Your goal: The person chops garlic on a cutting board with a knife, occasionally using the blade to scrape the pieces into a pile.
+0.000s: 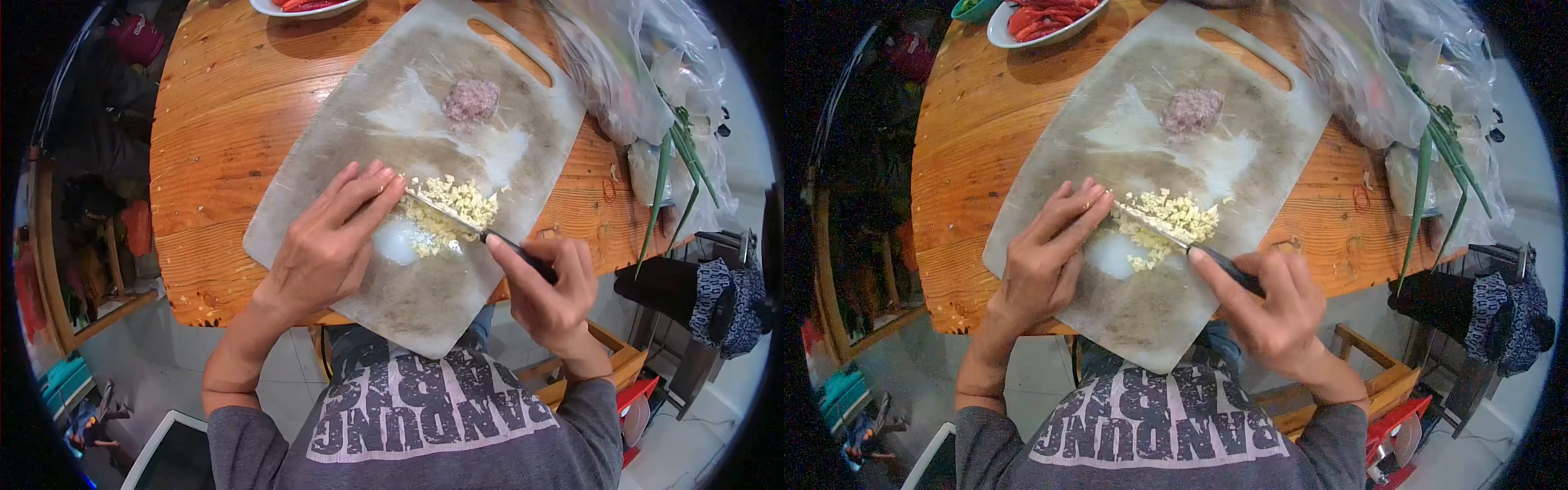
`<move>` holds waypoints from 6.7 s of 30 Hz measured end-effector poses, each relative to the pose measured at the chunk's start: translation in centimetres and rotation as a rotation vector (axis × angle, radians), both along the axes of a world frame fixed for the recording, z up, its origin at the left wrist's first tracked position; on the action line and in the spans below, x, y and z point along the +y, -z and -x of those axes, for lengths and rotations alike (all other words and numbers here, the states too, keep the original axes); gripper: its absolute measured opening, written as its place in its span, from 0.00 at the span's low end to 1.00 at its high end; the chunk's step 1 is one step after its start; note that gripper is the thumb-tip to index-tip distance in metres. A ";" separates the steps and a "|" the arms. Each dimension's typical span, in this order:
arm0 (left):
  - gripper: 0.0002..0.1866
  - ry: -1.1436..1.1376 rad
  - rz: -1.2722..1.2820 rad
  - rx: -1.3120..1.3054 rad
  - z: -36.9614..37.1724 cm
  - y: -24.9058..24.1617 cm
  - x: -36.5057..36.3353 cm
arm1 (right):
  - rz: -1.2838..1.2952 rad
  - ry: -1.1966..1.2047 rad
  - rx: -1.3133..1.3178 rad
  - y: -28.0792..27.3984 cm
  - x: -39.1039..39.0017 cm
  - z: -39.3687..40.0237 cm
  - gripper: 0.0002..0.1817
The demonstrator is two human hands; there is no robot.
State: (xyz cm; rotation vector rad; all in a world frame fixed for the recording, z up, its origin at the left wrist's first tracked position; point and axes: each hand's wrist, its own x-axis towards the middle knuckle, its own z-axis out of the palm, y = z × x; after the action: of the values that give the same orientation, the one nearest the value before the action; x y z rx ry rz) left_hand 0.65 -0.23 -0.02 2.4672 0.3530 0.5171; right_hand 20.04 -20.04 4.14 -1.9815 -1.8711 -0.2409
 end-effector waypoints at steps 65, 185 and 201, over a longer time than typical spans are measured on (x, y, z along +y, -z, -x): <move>0.35 0.053 -0.033 0.017 -1.1 -0.1 0.3 | -0.024 0.110 -0.096 0.8 1.9 -3.3 0.21; 0.37 0.053 -0.002 -0.066 -0.5 -0.2 0.5 | -0.056 0.044 0.140 1.4 1.6 -5.7 0.24; 0.37 -0.004 -0.033 -0.075 -0.5 0.1 0.7 | -0.102 0.038 0.072 1.2 0.1 -4.2 0.24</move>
State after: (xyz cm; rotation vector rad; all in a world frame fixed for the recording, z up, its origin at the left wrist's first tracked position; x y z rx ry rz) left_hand 1.13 0.43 -0.12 2.4713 0.3220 0.6199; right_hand 24.20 -19.96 2.93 -1.9331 -1.7435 -0.2668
